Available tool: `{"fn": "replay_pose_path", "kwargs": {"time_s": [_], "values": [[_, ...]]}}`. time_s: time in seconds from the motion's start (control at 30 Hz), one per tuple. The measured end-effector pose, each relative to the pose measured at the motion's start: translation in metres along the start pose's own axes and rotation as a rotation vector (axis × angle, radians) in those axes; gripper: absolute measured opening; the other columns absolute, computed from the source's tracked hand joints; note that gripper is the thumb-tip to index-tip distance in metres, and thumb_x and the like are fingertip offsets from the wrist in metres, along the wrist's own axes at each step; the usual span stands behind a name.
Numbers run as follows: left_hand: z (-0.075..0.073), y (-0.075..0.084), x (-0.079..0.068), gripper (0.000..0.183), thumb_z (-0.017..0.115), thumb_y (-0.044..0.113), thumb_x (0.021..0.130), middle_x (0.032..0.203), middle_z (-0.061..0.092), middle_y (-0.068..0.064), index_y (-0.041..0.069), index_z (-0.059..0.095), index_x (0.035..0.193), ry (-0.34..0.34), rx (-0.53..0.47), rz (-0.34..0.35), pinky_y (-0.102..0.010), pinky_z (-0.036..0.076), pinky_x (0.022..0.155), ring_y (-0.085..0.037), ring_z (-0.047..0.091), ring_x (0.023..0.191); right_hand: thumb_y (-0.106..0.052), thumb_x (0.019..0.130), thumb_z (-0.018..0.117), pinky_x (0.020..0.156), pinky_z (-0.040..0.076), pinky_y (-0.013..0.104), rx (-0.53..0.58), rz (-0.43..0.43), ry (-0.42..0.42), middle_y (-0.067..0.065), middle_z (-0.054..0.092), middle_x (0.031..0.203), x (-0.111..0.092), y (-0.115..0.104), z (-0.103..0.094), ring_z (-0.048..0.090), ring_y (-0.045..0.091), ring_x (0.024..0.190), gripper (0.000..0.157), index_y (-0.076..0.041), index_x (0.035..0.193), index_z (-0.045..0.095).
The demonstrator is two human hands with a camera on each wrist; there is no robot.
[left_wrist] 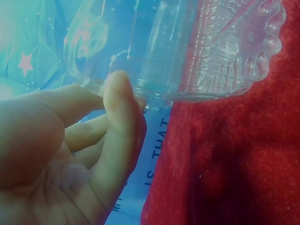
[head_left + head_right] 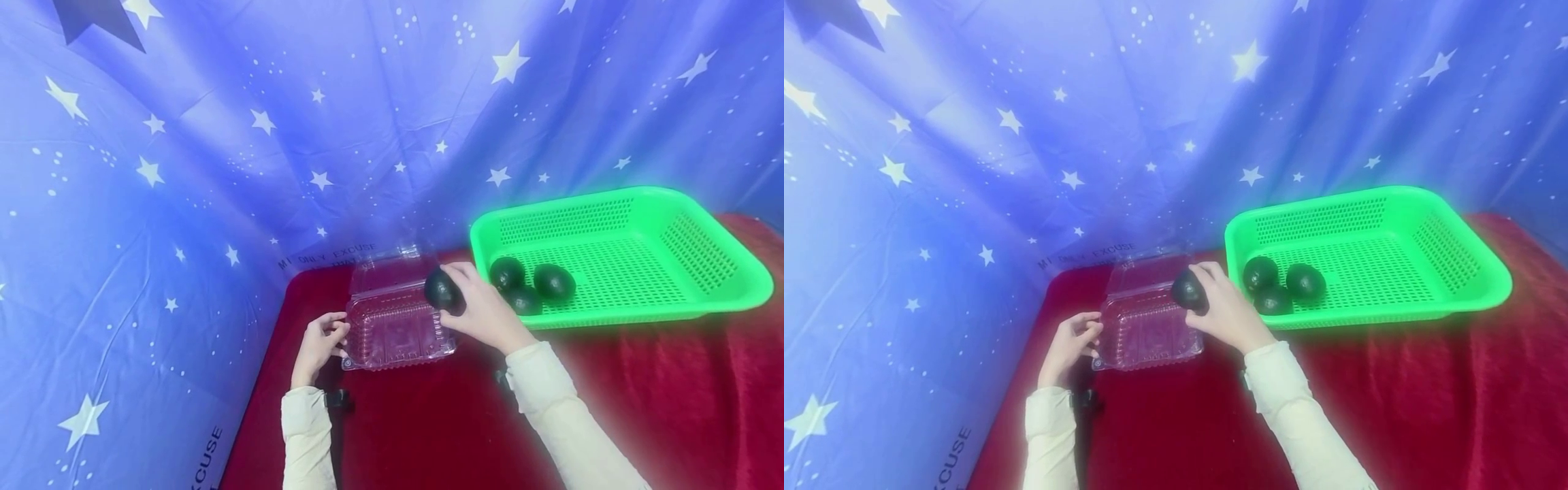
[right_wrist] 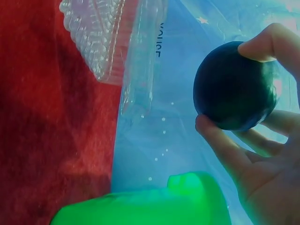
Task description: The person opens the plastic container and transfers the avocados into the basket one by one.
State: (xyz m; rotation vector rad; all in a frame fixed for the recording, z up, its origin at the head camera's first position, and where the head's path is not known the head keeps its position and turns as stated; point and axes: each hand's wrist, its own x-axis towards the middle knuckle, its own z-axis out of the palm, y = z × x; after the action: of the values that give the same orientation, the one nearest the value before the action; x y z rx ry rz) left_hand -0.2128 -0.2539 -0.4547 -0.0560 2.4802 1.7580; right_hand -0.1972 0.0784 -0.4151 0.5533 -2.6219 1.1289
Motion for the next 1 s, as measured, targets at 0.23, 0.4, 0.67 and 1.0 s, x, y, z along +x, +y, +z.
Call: {"fn": "replay_pose_path", "kwargs": {"time_s": [0.23,0.4,0.67,1.0], "values": [[0.0,-0.002,0.0,0.037,0.063,0.002,0.095,0.104,0.062,-0.031,-0.007,0.058,0.13,0.005,0.01,0.003,-0.028,0.059,0.048,-0.013,0.058,0.064,-0.018,0.076,0.081,0.102,0.047,0.061,0.02,0.012,0.014,0.014,0.043,0.147,-0.005,0.01,-0.006,0.051,0.039,0.129,0.084,-0.007,0.149,0.041],[-0.001,-0.003,-0.001,0.038,0.064,0.003,0.095,0.103,0.063,-0.03,-0.008,0.058,0.13,0.012,0.018,0.005,-0.028,0.059,0.048,-0.013,0.058,0.065,-0.019,0.078,0.08,0.102,0.048,0.062,0.03,0.026,0.02,0.012,0.042,0.147,-0.006,0.015,-0.009,0.049,0.038,0.131,0.082,-0.008,0.15,0.041],[-0.001,-0.002,0.0,0.041,0.064,0.002,0.095,0.104,0.061,-0.033,-0.01,0.054,0.132,-0.007,0.002,0.006,-0.029,0.058,0.047,-0.015,0.058,0.065,-0.018,0.079,0.079,0.097,0.053,0.057,0.021,0.025,0.053,0.013,0.041,0.149,-0.007,0.023,-0.016,0.05,0.036,0.13,0.082,-0.009,0.15,0.04],[-0.001,-0.002,0.001,0.036,0.063,0.001,0.095,0.103,0.062,-0.032,-0.008,0.058,0.13,-0.004,-0.001,0.012,-0.027,0.058,0.047,-0.013,0.057,0.064,-0.016,0.079,0.079,0.079,0.061,0.047,0.012,0.006,0.082,0.017,0.038,0.15,-0.01,0.027,-0.024,0.061,0.031,0.104,0.083,-0.008,0.151,0.039]]}}
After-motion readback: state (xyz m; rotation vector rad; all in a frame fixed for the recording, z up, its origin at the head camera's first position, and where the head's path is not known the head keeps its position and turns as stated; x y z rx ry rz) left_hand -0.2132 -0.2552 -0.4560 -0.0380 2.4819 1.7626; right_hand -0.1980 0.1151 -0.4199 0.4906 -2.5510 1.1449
